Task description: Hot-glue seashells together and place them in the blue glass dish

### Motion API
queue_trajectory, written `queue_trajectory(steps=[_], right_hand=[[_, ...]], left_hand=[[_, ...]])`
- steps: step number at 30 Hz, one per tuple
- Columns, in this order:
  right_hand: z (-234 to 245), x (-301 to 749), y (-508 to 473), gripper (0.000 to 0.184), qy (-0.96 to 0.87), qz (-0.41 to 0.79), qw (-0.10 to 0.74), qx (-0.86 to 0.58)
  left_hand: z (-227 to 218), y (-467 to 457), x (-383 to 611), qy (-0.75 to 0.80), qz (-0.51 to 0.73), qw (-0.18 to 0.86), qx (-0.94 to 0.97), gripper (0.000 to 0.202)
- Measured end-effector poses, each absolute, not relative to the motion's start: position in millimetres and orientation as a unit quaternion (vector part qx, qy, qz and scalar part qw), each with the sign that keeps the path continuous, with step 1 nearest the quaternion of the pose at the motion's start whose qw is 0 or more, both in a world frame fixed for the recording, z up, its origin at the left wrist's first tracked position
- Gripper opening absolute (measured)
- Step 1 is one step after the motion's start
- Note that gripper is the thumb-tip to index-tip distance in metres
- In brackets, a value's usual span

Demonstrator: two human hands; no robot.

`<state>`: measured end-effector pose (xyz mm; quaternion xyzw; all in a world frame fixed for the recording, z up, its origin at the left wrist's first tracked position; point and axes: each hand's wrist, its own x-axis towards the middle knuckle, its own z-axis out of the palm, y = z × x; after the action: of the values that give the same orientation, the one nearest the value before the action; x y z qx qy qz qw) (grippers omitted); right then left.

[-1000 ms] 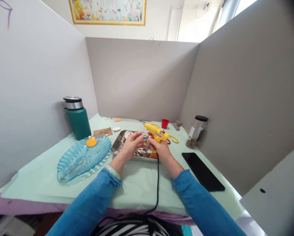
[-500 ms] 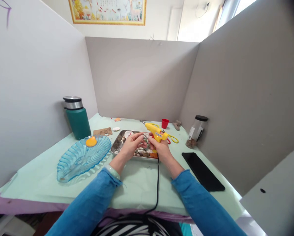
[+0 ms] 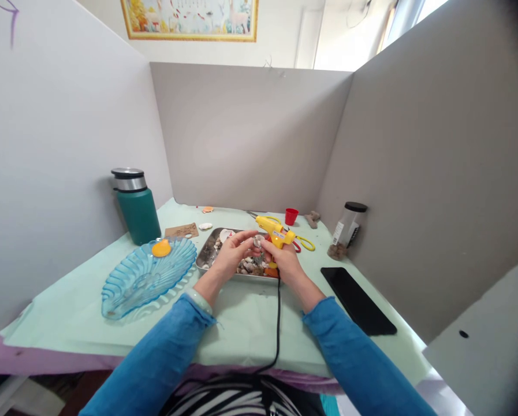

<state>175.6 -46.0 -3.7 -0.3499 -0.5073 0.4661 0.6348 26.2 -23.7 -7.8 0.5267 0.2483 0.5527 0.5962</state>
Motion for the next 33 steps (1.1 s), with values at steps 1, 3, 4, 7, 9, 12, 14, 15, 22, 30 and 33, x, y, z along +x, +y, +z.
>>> queue_trajectory(steps=[1,3,4,7,9,12,14,15,22,30,33], right_hand=[[-3.9,175.5,-45.7,0.036,-0.507,0.466,0.634,-0.351],[-4.7,175.5,-44.8,0.035,-0.503,0.464,0.637,-0.355],[-5.2,175.4,-44.3,0.034,-0.501,0.463,0.639,-0.356],[-6.8,175.2,-42.9,0.032,-0.498,0.459,0.645,-0.353],[-7.2,175.0,-42.6,0.032,-0.499,0.460,0.644,-0.354],[-6.9,174.6,-43.0,0.033,-0.502,0.460,0.638,-0.361],[-6.6,174.3,-43.4,0.033,-0.503,0.459,0.636,-0.364],[-6.6,174.2,-43.5,0.033,-0.503,0.458,0.636,-0.365],[-6.1,172.3,-44.4,0.031,-0.509,0.451,0.633,-0.371],[-4.1,170.6,-47.5,0.029,-0.514,0.442,0.628,-0.382],[-3.8,170.3,-47.4,0.028,-0.515,0.438,0.627,-0.387]], left_hand=[[-8.1,-23.3,26.4,0.250,0.553,0.594,0.529,0.047],[-8.2,-23.6,27.0,0.256,0.550,0.588,0.535,0.047],[-7.9,-24.4,27.5,0.261,0.550,0.583,0.538,0.048],[-5.8,-28.2,29.2,0.281,0.553,0.551,0.558,0.046],[-3.8,-30.7,30.2,0.294,0.557,0.530,0.568,0.043],[-0.8,-33.1,31.0,0.311,0.560,0.517,0.567,0.042],[0.5,-33.8,31.1,0.316,0.560,0.517,0.565,0.042],[0.8,-34.0,30.9,0.316,0.561,0.517,0.564,0.042],[-2.4,-31.3,29.7,0.313,0.566,0.511,0.567,0.037],[-1.8,-30.9,30.4,0.321,0.573,0.506,0.559,0.034],[-0.5,-32.6,30.9,0.330,0.575,0.508,0.551,0.031]])
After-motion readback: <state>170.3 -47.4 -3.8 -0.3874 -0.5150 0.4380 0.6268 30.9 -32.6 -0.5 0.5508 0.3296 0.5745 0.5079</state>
